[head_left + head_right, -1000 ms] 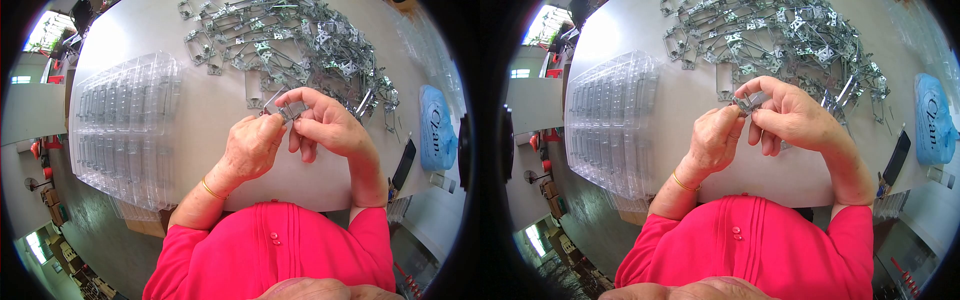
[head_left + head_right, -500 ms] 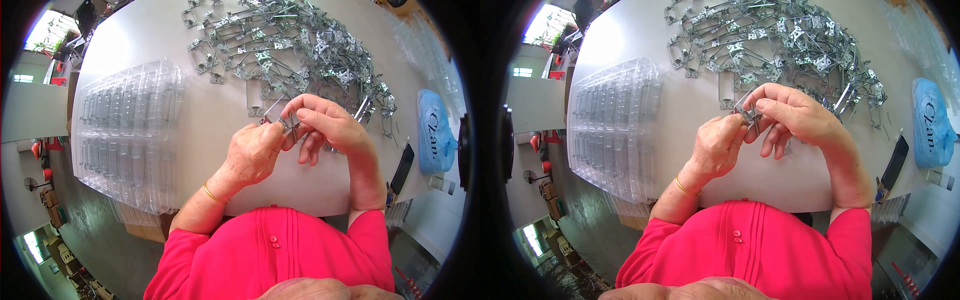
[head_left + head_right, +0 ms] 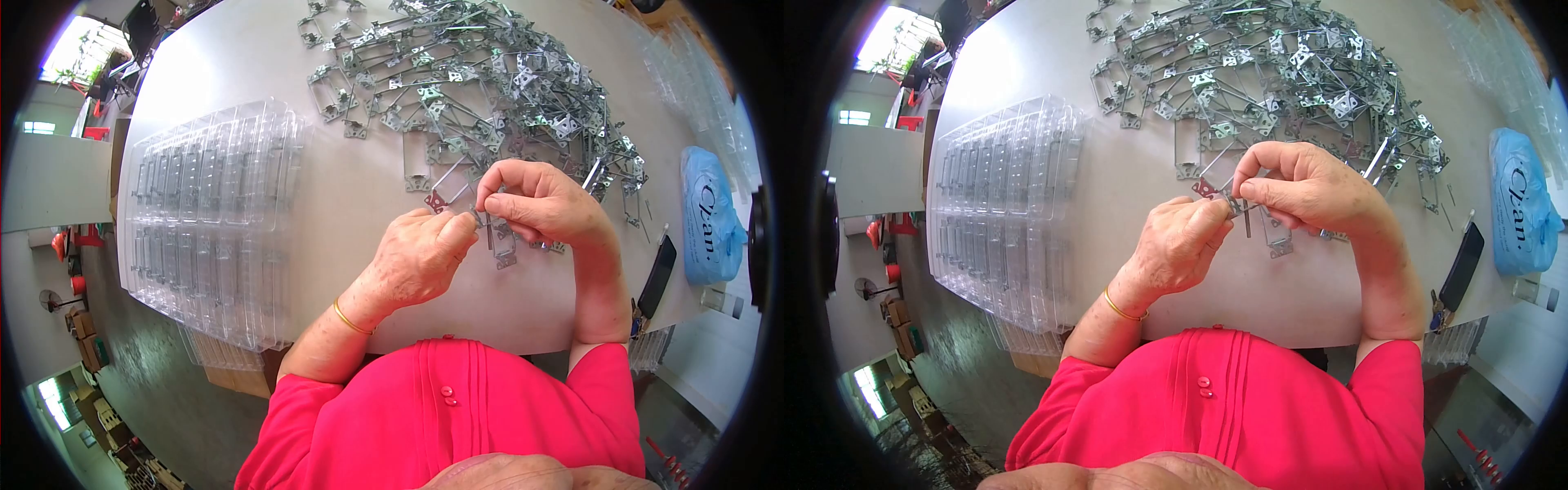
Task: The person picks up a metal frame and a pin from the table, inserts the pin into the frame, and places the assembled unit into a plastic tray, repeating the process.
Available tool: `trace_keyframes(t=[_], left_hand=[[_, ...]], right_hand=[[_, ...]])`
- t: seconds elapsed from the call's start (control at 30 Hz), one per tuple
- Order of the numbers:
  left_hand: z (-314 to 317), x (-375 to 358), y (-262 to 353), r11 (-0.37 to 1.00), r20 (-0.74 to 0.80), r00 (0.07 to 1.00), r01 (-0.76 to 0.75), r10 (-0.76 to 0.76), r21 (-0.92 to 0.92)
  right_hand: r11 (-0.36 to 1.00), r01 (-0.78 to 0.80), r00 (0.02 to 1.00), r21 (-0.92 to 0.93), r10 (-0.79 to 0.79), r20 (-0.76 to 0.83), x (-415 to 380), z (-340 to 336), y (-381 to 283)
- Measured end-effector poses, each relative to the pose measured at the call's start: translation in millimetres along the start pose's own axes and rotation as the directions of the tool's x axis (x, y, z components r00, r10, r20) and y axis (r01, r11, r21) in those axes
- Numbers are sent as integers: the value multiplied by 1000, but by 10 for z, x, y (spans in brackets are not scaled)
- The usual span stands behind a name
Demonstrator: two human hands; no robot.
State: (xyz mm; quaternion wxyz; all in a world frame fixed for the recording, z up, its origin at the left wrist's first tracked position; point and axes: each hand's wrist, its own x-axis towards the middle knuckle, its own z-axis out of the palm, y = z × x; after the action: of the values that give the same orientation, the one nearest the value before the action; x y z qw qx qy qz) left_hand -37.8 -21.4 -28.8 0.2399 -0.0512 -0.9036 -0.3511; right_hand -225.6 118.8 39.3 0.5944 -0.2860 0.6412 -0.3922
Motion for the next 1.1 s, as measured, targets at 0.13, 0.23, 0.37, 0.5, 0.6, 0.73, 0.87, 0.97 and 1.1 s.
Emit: trace_keyframes(t=[0.13,0.23,0.37,0.5,0.6,0.73,0.87,0.97,1.1], left_hand=[[-14,0,33,998,103,994,-12,19,-66],[49,-16,-1,976,87,996,21,-2,-216],[-124,-3,94,632,220,866,481,-448,-608],[-127,-2,54,434,251,801,525,-544,-732],[-103,-9,43,440,255,805,524,-536,-729],[-105,2,33,583,237,856,492,-460,-647],[-139,1,27,588,325,828,555,-457,-588],[-132,-12,-19,632,133,893,403,-431,-662],[-110,15,-218,392,-54,851,184,-522,-901]], right_hand=[[992,115,993,46,-114,-33,75,-21,163],[972,217,965,95,-198,-170,87,-95,170],[870,487,783,77,-396,-479,93,-8,120],[905,402,890,136,-352,-289,-59,16,40],[961,278,936,1,-270,-226,-88,141,-24],[951,275,944,-137,-295,-147,-43,227,78],[895,248,933,-370,-323,-157,-79,237,51],[915,286,916,-286,-348,-199,-88,250,30],[926,376,851,-27,-356,-386,-31,187,1]])
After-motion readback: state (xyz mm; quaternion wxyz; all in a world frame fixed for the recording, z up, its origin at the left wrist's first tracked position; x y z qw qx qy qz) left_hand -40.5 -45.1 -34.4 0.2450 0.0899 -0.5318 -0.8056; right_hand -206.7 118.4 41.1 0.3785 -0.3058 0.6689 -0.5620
